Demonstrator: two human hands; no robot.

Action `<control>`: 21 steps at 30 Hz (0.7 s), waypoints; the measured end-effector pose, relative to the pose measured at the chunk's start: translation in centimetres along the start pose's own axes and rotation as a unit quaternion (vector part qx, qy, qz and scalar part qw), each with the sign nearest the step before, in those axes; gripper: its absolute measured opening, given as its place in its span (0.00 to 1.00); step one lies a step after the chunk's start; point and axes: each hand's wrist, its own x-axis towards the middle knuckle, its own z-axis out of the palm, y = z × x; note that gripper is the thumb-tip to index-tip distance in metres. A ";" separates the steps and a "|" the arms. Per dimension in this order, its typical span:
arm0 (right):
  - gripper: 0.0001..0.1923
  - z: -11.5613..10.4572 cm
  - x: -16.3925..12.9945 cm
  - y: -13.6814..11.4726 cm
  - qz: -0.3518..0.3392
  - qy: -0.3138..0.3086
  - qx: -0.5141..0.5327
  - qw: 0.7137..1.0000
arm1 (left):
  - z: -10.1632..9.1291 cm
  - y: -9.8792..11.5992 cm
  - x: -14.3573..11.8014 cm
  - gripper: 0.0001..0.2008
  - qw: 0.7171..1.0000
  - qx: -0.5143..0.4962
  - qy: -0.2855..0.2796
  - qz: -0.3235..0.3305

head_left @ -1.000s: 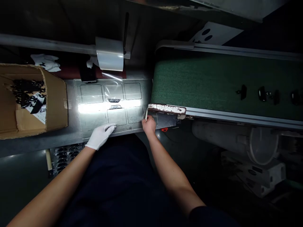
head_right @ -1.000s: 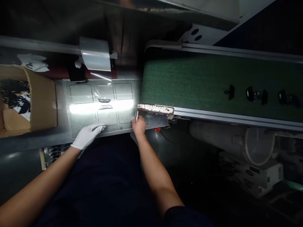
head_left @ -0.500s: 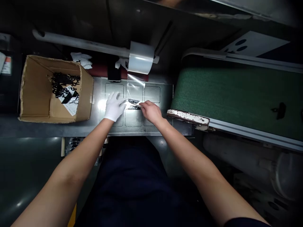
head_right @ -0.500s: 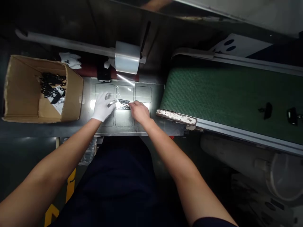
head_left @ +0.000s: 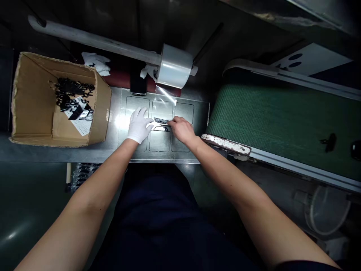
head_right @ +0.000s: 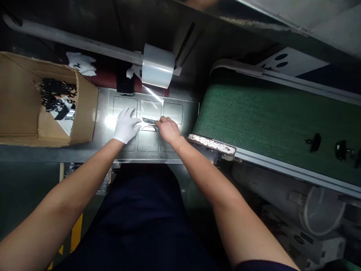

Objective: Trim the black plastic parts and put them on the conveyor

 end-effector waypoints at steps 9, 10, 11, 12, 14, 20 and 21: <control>0.17 -3.0 -4.5 5.2 0.132 0.023 -0.010 0.991 | 0.2 -0.3 -0.2 0.10 0.998 0.046 0.012 0.035; 0.17 -2.8 -4.7 5.0 0.150 0.033 0.003 0.988 | 0.3 0.1 -0.4 0.10 0.998 0.050 0.006 0.045; 0.17 -2.3 -4.8 4.6 0.168 0.043 0.019 0.985 | 0.5 0.6 -0.6 0.09 0.997 0.054 -0.004 0.059; 0.18 -1.8 -4.8 4.2 0.185 0.055 0.037 0.981 | 0.8 1.2 -0.9 0.09 0.995 0.059 -0.015 0.074; 0.19 -0.3 -4.9 3.0 0.216 0.080 0.076 0.970 | 1.9 2.3 -1.1 0.09 0.992 0.068 -0.035 0.101; 0.21 5.3 -4.6 -0.1 0.295 0.114 0.204 0.927 | 4.5 3.9 -0.3 0.12 0.988 0.095 -0.046 0.110; 0.21 6.1 -4.7 -0.2 0.304 0.115 0.223 0.919 | 4.6 3.9 -0.1 0.12 0.988 0.097 -0.045 0.110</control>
